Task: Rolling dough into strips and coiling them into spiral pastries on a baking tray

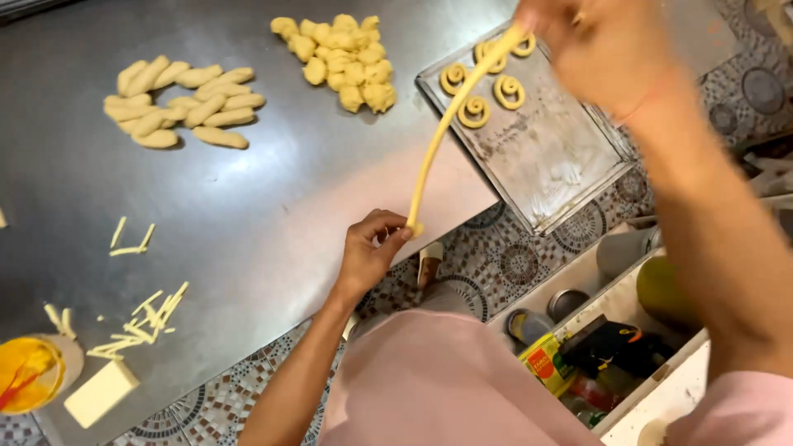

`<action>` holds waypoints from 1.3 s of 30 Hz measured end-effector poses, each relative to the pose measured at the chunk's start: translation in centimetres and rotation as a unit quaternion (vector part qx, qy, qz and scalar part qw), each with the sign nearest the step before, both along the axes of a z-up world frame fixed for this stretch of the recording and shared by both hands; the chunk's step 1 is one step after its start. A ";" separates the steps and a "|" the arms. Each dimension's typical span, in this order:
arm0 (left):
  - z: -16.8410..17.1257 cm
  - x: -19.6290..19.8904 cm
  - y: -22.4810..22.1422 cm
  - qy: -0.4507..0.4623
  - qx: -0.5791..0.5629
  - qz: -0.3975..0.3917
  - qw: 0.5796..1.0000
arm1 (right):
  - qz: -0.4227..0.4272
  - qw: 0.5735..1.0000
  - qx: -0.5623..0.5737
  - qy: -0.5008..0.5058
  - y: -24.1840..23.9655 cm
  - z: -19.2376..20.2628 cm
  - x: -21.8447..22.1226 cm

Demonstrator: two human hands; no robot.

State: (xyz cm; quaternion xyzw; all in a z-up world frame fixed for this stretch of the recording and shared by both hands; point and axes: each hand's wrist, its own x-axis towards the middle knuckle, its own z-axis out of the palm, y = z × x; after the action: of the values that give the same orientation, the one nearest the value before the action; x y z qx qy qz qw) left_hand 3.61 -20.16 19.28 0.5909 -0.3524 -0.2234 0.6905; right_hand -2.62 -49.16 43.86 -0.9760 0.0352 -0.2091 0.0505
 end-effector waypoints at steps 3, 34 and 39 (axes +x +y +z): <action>-1.0 0.4 -4.5 0.101 0.048 0.020 0.993 | 0.125 0.988 0.034 0.082 -4.0 -9.8 -0.5; -13.0 -0.2 -44.7 0.270 0.147 0.085 0.948 | -0.013 0.944 0.318 0.090 -44.7 -46.3 2.6; -15.0 10.2 -27.2 0.021 0.278 0.300 0.912 | -0.095 0.937 0.322 0.092 -38.1 -32.7 -1.3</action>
State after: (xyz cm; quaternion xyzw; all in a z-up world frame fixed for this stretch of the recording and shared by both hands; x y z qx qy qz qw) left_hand 13.86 -47.35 4.30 0.8321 -0.0671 -0.1073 0.5400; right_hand -3.93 -87.28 11.14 -0.9145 0.1975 -0.0993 0.3390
